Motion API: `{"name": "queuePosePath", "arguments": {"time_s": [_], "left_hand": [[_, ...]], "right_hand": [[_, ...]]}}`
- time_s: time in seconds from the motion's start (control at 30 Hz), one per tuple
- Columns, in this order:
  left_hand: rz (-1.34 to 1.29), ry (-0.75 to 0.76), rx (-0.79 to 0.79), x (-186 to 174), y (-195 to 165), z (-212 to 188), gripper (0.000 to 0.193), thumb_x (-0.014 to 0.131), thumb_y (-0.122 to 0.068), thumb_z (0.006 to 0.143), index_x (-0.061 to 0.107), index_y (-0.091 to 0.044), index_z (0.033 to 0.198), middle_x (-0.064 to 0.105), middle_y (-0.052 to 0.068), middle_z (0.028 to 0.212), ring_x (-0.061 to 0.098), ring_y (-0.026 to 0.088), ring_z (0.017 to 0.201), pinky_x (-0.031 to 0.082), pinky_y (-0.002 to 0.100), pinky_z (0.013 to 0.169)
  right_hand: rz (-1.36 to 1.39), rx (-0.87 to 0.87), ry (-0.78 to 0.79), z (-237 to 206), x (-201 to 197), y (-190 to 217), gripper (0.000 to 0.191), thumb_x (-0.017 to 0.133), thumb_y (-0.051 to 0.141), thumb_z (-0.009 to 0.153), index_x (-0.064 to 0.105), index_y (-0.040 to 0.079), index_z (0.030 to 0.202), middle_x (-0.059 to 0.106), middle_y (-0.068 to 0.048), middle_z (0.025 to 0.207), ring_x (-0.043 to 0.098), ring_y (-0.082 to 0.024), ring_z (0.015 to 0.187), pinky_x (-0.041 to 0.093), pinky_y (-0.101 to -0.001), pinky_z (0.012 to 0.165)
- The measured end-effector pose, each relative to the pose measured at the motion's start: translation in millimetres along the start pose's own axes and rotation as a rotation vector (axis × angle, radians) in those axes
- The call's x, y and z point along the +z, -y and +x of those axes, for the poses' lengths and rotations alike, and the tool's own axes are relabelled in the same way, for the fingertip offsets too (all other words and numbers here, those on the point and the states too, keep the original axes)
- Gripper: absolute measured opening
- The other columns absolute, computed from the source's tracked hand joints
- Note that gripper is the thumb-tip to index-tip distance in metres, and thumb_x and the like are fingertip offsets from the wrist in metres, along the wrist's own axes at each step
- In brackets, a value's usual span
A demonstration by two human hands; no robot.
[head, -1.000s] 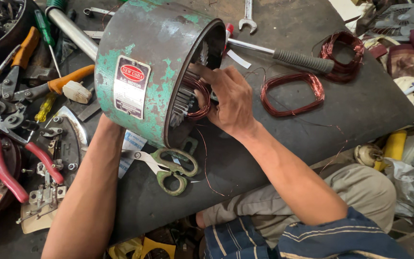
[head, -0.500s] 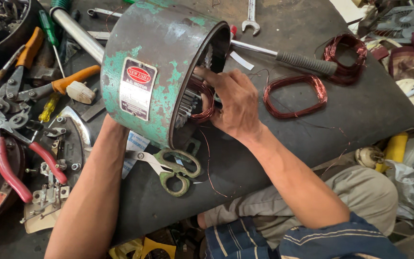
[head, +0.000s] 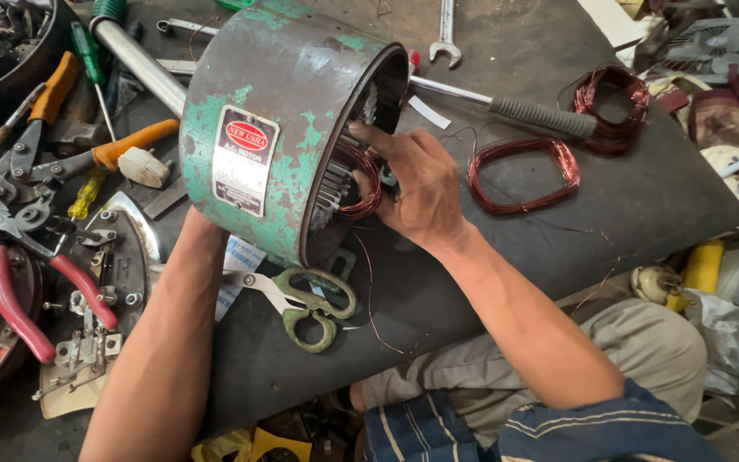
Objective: The person winds copper wire into the slots of a motor stator by hand. They cut a small piece of insulating tape with scissors and place it inside the stator before continuing to wind and tuck the wire into the slots.
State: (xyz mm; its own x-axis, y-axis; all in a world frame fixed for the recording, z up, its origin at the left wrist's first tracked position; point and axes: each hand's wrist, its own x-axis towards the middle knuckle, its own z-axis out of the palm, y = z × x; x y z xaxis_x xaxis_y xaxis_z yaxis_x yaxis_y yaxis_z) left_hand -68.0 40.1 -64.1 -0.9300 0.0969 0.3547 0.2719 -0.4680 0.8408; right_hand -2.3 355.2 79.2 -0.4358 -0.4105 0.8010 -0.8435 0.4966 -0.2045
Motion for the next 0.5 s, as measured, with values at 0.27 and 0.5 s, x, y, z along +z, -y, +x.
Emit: {"name": "queuePosePath", "arguments": {"time_s": [0.27,0.5], "left_hand": [[-0.013,-0.007,0.004,1.2,-3.2,2.7,0.032,0.060,-0.022,0.112,0.058,-0.004,0.139,0.066,0.009,0.130,0.066,0.015,0.113,0.058,0.028,0.095],[-0.025,-0.001,-0.001,4.3,-4.6,2.9,0.033,0.060,-0.022,0.112,0.057,-0.004,0.140,0.065,0.009,0.131,0.066,0.015,0.114,0.058,0.029,0.096]], "right_hand": [[-0.009,-0.044,-0.022,6.1,2.0,-0.4,0.047,0.080,0.023,0.097,0.060,0.013,0.139,0.065,-0.006,0.095,0.059,-0.027,0.084,0.049,-0.0421,0.078],[-0.042,-0.031,-0.015,3.0,-1.5,3.8,0.046,0.076,0.018,0.097,0.061,0.014,0.141,0.063,-0.007,0.093,0.058,-0.028,0.083,0.049,-0.0426,0.078]]}}
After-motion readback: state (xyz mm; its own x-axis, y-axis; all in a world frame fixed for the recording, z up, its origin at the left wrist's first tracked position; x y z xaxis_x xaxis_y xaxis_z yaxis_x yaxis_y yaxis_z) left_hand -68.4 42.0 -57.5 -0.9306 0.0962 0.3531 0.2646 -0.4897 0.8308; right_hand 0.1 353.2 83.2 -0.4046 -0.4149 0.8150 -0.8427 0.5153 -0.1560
